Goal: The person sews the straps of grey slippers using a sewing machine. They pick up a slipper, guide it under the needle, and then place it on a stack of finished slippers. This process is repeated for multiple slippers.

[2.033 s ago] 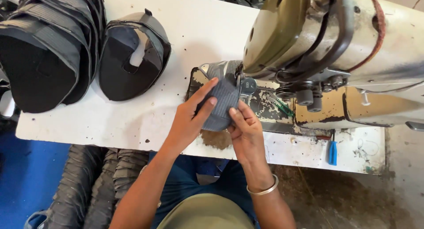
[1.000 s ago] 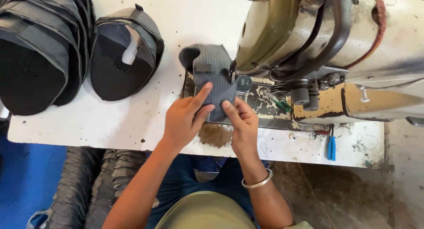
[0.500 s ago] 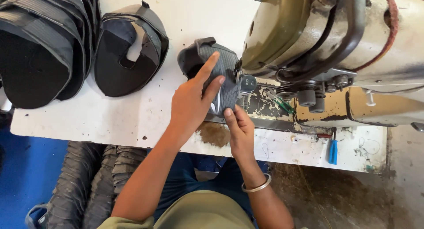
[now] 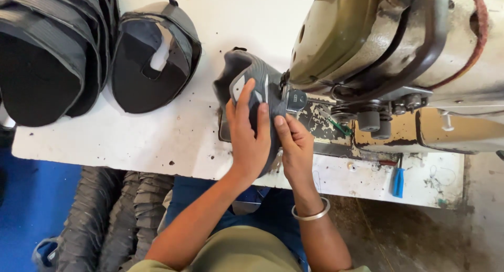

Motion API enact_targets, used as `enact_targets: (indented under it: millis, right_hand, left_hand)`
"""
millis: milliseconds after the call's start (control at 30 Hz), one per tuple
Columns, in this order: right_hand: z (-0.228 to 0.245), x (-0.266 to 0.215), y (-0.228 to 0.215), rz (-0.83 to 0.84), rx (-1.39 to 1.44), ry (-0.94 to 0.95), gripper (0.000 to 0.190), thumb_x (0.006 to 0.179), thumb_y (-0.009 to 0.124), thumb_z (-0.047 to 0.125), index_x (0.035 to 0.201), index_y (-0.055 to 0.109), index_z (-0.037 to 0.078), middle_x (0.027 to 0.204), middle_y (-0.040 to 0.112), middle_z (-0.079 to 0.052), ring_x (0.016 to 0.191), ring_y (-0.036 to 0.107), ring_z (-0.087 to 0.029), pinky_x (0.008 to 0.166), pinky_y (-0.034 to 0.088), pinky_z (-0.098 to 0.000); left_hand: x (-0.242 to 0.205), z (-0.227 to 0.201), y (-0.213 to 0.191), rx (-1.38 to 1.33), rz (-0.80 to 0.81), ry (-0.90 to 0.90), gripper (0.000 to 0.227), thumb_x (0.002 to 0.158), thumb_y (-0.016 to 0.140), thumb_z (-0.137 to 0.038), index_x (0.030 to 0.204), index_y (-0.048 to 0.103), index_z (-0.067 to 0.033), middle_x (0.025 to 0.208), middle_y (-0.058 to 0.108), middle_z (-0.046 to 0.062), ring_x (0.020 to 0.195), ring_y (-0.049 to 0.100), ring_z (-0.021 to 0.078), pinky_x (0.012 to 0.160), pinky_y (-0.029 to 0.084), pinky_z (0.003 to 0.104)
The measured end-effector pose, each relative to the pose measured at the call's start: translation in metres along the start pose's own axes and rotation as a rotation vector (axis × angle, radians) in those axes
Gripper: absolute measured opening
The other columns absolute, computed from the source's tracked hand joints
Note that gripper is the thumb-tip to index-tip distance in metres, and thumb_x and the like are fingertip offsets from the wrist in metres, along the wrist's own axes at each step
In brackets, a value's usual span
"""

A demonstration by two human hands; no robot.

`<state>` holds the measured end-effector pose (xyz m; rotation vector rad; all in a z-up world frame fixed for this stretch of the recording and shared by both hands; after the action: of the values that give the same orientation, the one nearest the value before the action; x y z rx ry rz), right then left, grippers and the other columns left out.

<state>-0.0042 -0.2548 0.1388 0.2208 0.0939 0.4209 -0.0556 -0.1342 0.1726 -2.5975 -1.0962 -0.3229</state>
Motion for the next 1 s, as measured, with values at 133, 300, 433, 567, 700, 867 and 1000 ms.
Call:
enact_targets:
  millis: [133,300,433,567,700,867,1000]
  right_hand:
    - [-0.02,-0.009,-0.013,0.032,-0.033,0.08,0.031,0.106,0.059,0.021,0.124,0.069,-0.003,0.101,0.074,-0.004,0.086,0.068,-0.009,0.079,0.056,-0.0241]
    - [-0.072,-0.029,-0.046,-0.014,-0.179,0.115,0.032,0.102,0.063,0.023,0.119,0.071,-0.003,0.096,0.078,-0.006,0.083,0.071,-0.011,0.078,0.057,-0.0245]
    - [-0.1,-0.044,-0.049,-0.039,-0.511,0.147,0.026,0.096,0.071,0.025,0.106,0.076,0.001,0.08,0.074,-0.003,0.069,0.065,-0.007,0.063,0.052,-0.0227]
    - [-0.088,-0.043,-0.033,0.052,-0.865,-0.024,0.021,0.091,0.079,0.023,0.09,0.077,0.002,0.066,0.067,-0.005,0.056,0.059,-0.009,0.054,0.047,-0.0245]
    - [-0.093,-0.044,-0.036,0.058,-0.7,0.004,0.021,0.092,0.076,0.022,0.092,0.075,0.001,0.07,0.069,-0.002,0.058,0.06,-0.007,0.054,0.048,-0.0234]
    - [-0.09,-0.045,-0.029,0.039,-0.755,-0.045,0.022,0.09,0.079,0.021,0.088,0.075,0.0,0.066,0.067,-0.003,0.057,0.056,-0.006,0.053,0.047,-0.023]
    - [-0.093,-0.047,-0.03,0.023,-0.747,-0.047,0.022,0.091,0.078,0.021,0.086,0.075,-0.001,0.065,0.065,-0.003,0.057,0.053,-0.006,0.053,0.044,-0.0237]
  left_hand:
    - [0.046,0.006,-0.003,-0.008,0.056,0.032,0.044,0.104,0.06,-0.013,0.147,0.052,-0.0097,0.128,0.059,0.015,0.116,0.061,0.0317,0.103,0.049,0.039]
    - [0.121,0.038,0.029,-0.003,0.408,0.179,0.039,0.093,0.066,-0.011,0.132,0.067,-0.0115,0.108,0.066,0.012,0.102,0.068,0.0279,0.095,0.055,0.037]
    - [0.129,0.071,0.067,-0.266,0.811,0.228,0.033,0.099,0.066,-0.017,0.131,0.068,-0.0087,0.122,0.07,0.01,0.108,0.068,0.0243,0.095,0.054,0.039]
    - [0.136,0.092,0.02,-0.123,0.434,-0.116,0.041,0.102,0.064,-0.033,0.135,0.063,-0.0109,0.118,0.064,0.005,0.09,0.066,0.0158,0.075,0.058,0.036]
    - [0.132,0.183,-0.068,-0.02,-0.304,-0.034,0.035,0.104,0.075,-0.031,0.123,0.061,-0.0046,0.113,0.064,0.01,0.093,0.065,0.0236,0.086,0.058,0.039]
    - [0.13,0.182,-0.08,0.427,0.024,0.207,0.091,0.082,0.087,-0.035,0.145,0.039,0.0099,0.128,0.06,0.025,0.118,0.056,0.0414,0.101,0.042,0.051]
    - [0.136,0.21,-0.06,0.588,0.09,0.285,0.082,0.087,0.078,-0.021,0.149,0.035,0.0099,0.144,0.051,0.031,0.131,0.046,0.0445,0.109,0.032,0.055]
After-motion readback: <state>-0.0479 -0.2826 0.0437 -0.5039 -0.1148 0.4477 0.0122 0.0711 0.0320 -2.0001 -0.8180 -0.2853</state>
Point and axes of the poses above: each hand's wrist, its own x-axis towards the middle knuckle, its own y-axis out of the palm, z = x × y, the point moved 6 cm from there along x, towards the middle knuckle
